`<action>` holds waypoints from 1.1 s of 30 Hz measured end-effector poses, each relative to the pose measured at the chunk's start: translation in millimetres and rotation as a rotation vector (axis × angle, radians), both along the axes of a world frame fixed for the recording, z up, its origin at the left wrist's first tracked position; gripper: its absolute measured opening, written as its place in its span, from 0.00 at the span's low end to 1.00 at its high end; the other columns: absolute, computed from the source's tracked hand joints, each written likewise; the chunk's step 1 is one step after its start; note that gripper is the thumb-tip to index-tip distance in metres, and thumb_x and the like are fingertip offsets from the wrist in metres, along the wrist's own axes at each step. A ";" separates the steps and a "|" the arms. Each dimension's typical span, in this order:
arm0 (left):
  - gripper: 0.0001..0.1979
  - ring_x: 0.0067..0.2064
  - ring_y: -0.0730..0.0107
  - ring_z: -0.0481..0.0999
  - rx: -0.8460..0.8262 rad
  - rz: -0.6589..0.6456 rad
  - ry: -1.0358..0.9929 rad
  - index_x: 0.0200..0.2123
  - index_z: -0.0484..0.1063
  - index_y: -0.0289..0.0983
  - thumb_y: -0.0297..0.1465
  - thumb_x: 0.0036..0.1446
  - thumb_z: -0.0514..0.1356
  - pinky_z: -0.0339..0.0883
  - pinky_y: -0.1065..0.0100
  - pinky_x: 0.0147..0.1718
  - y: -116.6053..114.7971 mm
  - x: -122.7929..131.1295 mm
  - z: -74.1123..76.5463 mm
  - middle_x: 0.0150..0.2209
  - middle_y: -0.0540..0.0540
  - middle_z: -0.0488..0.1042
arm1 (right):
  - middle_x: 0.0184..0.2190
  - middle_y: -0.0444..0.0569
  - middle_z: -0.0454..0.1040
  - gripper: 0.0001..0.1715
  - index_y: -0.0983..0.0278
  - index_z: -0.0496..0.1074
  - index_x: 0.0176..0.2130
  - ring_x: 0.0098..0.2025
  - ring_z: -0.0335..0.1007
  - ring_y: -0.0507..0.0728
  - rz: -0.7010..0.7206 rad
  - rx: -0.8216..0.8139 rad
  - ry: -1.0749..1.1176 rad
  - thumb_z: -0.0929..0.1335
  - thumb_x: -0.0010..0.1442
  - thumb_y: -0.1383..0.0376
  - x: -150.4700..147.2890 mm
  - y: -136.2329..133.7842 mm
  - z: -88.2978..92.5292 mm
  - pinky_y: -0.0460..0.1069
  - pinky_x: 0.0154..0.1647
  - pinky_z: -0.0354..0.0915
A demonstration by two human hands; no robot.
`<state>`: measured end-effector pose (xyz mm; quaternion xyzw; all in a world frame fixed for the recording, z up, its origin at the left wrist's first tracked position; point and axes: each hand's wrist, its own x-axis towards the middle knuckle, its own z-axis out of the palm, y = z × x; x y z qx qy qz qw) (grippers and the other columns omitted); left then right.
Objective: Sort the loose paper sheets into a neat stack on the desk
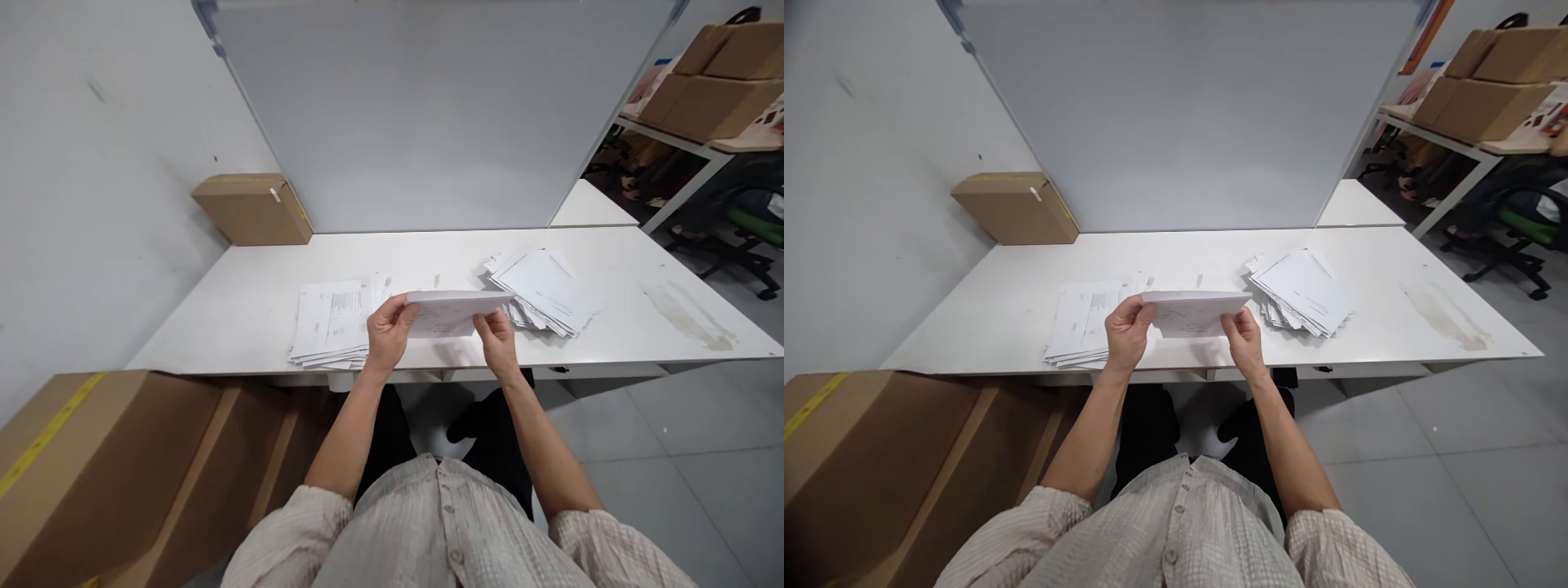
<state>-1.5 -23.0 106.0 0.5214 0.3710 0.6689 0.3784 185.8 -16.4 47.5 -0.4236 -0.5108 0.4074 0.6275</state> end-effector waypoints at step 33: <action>0.11 0.33 0.70 0.74 -0.164 -0.048 -0.036 0.34 0.76 0.37 0.37 0.48 0.65 0.68 0.69 0.35 10.4 0.7 -2.9 0.30 0.48 0.77 | 0.33 0.46 0.74 0.12 0.59 0.68 0.36 0.38 0.71 0.57 0.056 -0.023 0.041 0.69 0.52 0.57 3.1 9.8 -3.4 0.53 0.41 0.66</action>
